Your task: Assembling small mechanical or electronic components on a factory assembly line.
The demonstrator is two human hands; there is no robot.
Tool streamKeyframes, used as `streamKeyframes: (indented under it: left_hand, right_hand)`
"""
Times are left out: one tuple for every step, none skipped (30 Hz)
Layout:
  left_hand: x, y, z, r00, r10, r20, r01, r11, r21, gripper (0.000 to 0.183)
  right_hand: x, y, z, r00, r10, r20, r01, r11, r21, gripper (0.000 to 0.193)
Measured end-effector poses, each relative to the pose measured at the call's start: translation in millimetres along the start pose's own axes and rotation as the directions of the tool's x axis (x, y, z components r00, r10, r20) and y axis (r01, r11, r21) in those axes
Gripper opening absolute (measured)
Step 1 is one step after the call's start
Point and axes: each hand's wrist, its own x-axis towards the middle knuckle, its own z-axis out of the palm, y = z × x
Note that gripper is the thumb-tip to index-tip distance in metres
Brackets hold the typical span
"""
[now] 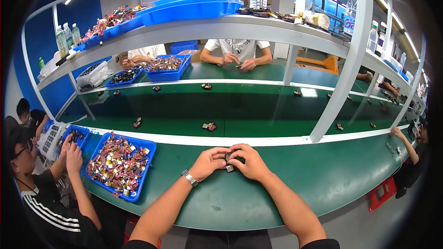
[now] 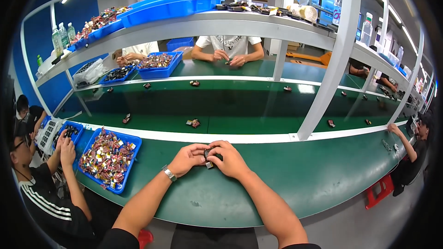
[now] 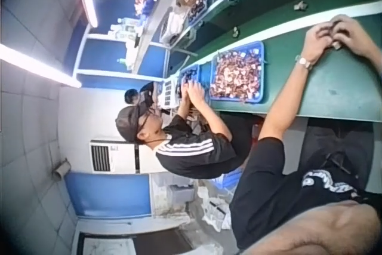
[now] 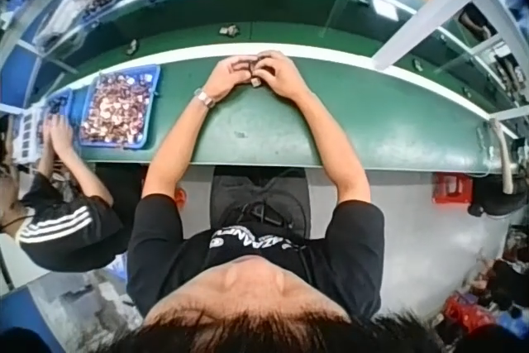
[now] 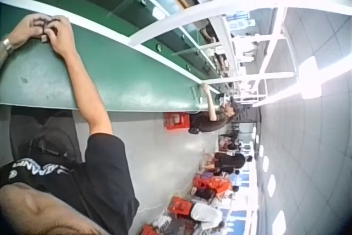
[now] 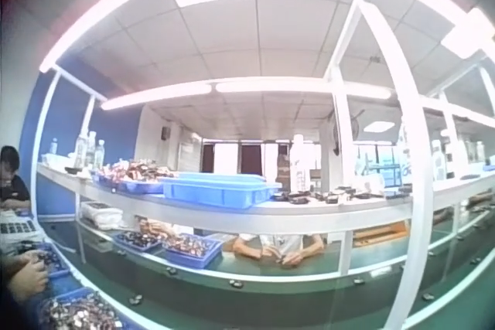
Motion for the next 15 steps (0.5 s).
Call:
streamKeyframes:
  left_hand:
    - [-1.9, -1.1, -1.9, 1.0, 0.005, 0.014, -0.006, 1.0, 0.026, 0.039]
    - [-2.4, -1.1, -2.7, 0.999, 0.012, 0.029, -0.014, 0.999, 0.053, 0.04]
    - [-4.7, 0.6, -0.1, 1.0, 0.003, 0.02, -0.004, 0.998, 0.055, 0.04]
    - [-6.0, 1.6, 1.4, 1.0, 0.0, 0.02, -0.001, 0.999, 0.054, 0.04]
    - [-6.7, 2.6, 2.6, 1.0, 0.011, 0.021, -0.013, 0.997, 0.071, 0.039]
    - [-7.3, 2.4, 3.9, 0.999, 0.021, 0.024, -0.023, 0.996, 0.087, 0.039]
    - [-7.6, 2.3, 5.1, 1.0, 0.018, 0.026, -0.02, 0.996, 0.087, 0.039]
    - [-7.8, 2.4, 6.0, 1.0, 0.008, 0.021, -0.01, 0.998, 0.063, 0.038]
    - [-7.7, 3.0, 6.5, 1.0, 0.0, 0.016, -0.001, 0.999, 0.042, 0.036]
    - [-7.5, 2.8, 6.2, 1.0, -0.002, 0.019, 0.001, 0.999, 0.045, 0.036]
    - [-7.3, 1.9, 5.3, 1.0, -0.014, 0.012, 0.013, 0.999, 0.045, 0.036]
    - [-6.3, 1.4, 4.5, 1.0, -0.025, 0.007, 0.025, 0.999, 0.047, 0.035]
    - [-5.9, 1.4, 5.0, 1.0, -0.028, 0.011, 0.027, 0.998, 0.05, 0.035]
    - [-5.9, 1.7, 5.9, 0.999, -0.032, -0.004, 0.032, 0.998, 0.051, 0.034]
    - [-5.7, 2.2, 6.8, 0.999, -0.036, -0.019, 0.037, 0.998, 0.051, 0.034]
  right_hand:
    - [-0.8, -1.4, 1.7, 1.0, 0.019, 0.005, -0.019, 1.0, 0.001, 0.009]
    - [-1.1, -2.8, 2.5, 0.999, 0.036, 0.007, -0.036, 0.999, 0.001, 0.009]
    - [-2.7, -4.3, 3.5, 0.999, 0.04, 0.009, -0.04, 0.999, 0.003, 0.009]
    - [-3.8, -5.6, 3.9, 0.999, 0.044, 0.007, -0.044, 0.999, -0.011, 0.009]
    - [-4.3, -7.0, 3.8, 0.999, 0.048, 0.005, -0.048, 0.999, -0.025, 0.009]
    - [-5.5, -8.4, 3.2, 0.999, 0.052, 0.004, -0.052, 0.998, -0.025, 0.009]
    - [-6.1, -9.9, 2.2, 0.999, 0.049, 0.007, -0.049, 0.998, -0.027, 0.009]
    - [-6.7, -10.5, 1.3, 0.999, 0.045, 0.009, -0.045, 0.999, -0.03, 0.009]
    - [-6.4, -10.5, -0.2, 0.999, 0.047, 0.006, -0.046, 0.998, -0.029, 0.009]
    - [-6.4, -10.3, -1.8, 0.999, 0.032, 0.028, -0.032, 0.999, -0.01, 0.009]
    - [-7.0, -10.1, -2.9, 0.999, 0.017, 0.05, -0.017, 1.0, 0.011, 0.008]
    - [-7.4, -9.2, -3.3, 0.999, 0.018, 0.044, -0.019, 1.0, 0.011, 0.008]
    - [-7.8, -8.1, -3.5, 0.999, 0.009, 0.052, -0.012, 0.998, 0.059, 0.008]
    - [-8.4, -7.3, -3.7, 0.998, -0.002, 0.06, -0.005, 0.994, 0.107, 0.008]
    - [-9.0, -7.3, -3.5, 0.999, 0.001, 0.054, -0.007, 0.994, 0.108, 0.008]
